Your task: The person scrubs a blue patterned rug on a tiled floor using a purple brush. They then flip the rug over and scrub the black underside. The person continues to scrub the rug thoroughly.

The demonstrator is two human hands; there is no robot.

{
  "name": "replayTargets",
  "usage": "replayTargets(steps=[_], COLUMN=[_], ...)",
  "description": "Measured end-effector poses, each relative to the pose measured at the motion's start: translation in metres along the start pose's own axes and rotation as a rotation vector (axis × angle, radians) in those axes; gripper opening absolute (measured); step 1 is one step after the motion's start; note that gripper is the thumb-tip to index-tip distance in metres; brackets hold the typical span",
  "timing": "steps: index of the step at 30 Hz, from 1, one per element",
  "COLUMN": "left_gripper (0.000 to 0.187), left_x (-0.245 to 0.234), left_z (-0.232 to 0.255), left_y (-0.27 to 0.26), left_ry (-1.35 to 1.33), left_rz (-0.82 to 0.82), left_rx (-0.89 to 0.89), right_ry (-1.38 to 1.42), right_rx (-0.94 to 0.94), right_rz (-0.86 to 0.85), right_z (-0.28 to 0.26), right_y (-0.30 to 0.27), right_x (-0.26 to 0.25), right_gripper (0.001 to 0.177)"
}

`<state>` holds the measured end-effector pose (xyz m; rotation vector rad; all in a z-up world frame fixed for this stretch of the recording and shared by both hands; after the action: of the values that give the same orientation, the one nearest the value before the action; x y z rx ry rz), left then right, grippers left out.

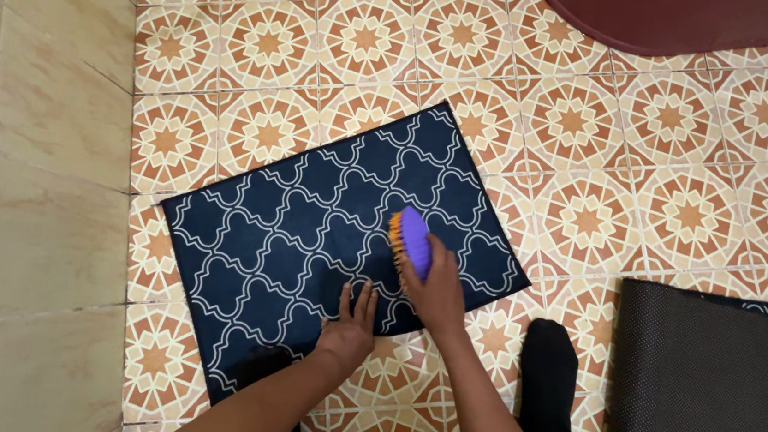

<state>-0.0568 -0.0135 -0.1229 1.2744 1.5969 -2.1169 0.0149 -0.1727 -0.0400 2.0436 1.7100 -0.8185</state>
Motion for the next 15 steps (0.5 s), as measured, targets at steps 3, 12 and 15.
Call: replayTargets(steps=[3, 12, 15], left_gripper=[0.081, 0.093, 0.087], left_x=[-0.002, -0.016, -0.013], left_z=[0.000, -0.015, -0.035], left_y=[-0.002, -0.007, -0.004], left_ry=[0.143, -0.142, 0.015], left_rz=[-0.029, -0.121, -0.053], left_rx=[0.023, -0.027, -0.052], right_ry=[-0.029, -0.039, -0.126], right_rx=[0.018, -0.065, -0.098], right_rz=[0.031, -0.166, -0.258], right_z=[0.005, -0.006, -0.011], right_y=[0.004, -0.010, -0.015], right_x=[-0.006, 0.021, 0.030], right_gripper=[0.065, 0.067, 0.068])
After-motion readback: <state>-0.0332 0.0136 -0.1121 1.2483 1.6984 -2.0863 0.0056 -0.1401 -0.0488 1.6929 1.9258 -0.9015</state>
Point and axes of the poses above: each hand's wrist, its own y-axis towards the middle knuckle, its own x-axis out of the palm, z = x × y, the point moved 6 cm from there along y, towards the middle knuckle, and after that the axes turned 3 degrees about y, right-handed, at the moved point
